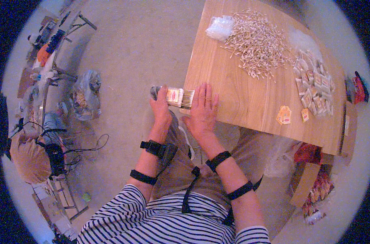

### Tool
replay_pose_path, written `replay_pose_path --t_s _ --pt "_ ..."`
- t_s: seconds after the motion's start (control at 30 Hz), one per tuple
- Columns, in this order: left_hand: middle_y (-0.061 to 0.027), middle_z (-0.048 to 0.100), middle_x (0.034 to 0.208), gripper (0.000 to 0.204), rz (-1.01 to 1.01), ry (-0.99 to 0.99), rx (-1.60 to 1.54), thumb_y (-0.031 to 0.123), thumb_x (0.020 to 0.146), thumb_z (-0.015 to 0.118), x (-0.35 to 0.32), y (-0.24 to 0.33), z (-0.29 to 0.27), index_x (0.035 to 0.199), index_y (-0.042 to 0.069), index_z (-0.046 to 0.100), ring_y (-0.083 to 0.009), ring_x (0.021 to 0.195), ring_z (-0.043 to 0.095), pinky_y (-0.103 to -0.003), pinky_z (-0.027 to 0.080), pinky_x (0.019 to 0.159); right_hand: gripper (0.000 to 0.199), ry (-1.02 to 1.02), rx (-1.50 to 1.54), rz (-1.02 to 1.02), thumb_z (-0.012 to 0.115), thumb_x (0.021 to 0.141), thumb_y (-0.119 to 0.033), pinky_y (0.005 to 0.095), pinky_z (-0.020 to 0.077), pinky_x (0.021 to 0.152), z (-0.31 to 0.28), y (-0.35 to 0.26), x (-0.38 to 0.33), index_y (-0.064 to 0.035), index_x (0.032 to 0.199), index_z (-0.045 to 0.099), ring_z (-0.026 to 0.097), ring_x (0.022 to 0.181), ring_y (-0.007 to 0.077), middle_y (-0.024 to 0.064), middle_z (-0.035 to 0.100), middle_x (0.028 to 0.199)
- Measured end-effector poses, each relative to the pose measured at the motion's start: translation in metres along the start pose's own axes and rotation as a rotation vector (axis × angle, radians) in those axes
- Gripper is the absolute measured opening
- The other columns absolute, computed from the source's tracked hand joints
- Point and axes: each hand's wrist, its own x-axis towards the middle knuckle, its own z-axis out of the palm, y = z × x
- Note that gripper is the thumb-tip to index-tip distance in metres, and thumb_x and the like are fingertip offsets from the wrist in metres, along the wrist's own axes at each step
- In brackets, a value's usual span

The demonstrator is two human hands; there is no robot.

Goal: The person is sorting small wooden sticks (cotton swab shafts) and placing them into a small cardboard box, then closing the box.

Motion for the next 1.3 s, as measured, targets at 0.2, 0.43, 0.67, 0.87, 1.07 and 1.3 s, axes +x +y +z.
replay_pose_path --t_s 0.2,0.43,0.67,0.87,1.07,1.3 --pt "-0.0010 0.060 0.084 0.016 -0.004 0.032 0.026 0.017 0.091 0.065 -0.004 0.002 0.003 0.094 0.003 0.059 -0.0097 0.074 0.057 -0.029 0.048 0.064 0.109 -0.021 -0.002 0.006 0.083 0.066 -0.042 0.0536 0.0102 0.119 0.000 -0.012 0.005 0.0052 0.147 0.028 0.013 0.149 0.0332 0.0196 0.018 0.159" --pt "-0.0006 0.061 0.081 0.018 0.014 0.015 0.005 0.020 0.090 0.067 0.000 -0.001 0.001 0.093 0.005 0.060 -0.0103 0.069 0.057 -0.029 0.046 0.059 0.116 0.061 0.011 -0.028 0.084 0.064 -0.044 0.0557 0.0100 0.119 0.012 -0.022 0.010 0.0052 0.149 0.023 0.012 0.149 0.0333 0.0199 0.017 0.159" --pt "0.0013 0.061 0.079 0.025 -0.078 -0.175 0.037 0.034 0.093 0.062 0.017 0.014 -0.036 0.094 0.009 0.061 -0.0064 0.062 0.053 -0.025 0.039 0.050 0.116 0.001 0.027 -0.026 0.085 0.063 -0.041 0.0568 0.0128 0.118 -0.001 -0.001 0.005 0.0003 0.151 0.022 0.013 0.149 0.0328 0.0150 0.020 0.160" --pt "-0.0017 0.063 0.087 0.024 -0.125 -0.194 -0.005 0.032 0.093 0.064 0.021 0.010 -0.029 0.099 0.009 0.059 -0.0114 0.071 0.061 -0.028 0.048 0.057 0.111 -0.021 -0.014 0.001 0.083 0.067 -0.041 0.0583 0.0147 0.117 0.001 -0.004 0.008 0.0007 0.151 0.023 0.012 0.149 0.0341 0.0152 0.017 0.160" --pt "-0.0035 0.065 0.092 0.027 -0.102 -0.202 -0.028 0.027 0.092 0.068 0.023 -0.001 -0.032 0.106 0.007 0.058 -0.0149 0.078 0.066 -0.031 0.054 0.064 0.102 -0.037 -0.075 -0.029 0.080 0.070 -0.042 0.0600 0.0158 0.116 0.000 -0.015 0.010 -0.0001 0.148 0.031 0.012 0.149 0.0343 0.0159 0.018 0.160" --pt "-0.0034 0.066 0.090 0.025 -0.132 -0.148 -0.028 0.028 0.095 0.064 0.025 -0.007 -0.031 0.107 0.007 0.058 -0.0157 0.073 0.067 -0.030 0.054 0.058 0.112 -0.041 -0.078 -0.054 0.084 0.065 -0.042 0.0588 0.0141 0.117 0.003 -0.026 0.017 0.0017 0.149 0.026 0.013 0.149 0.0325 0.0165 0.019 0.159"
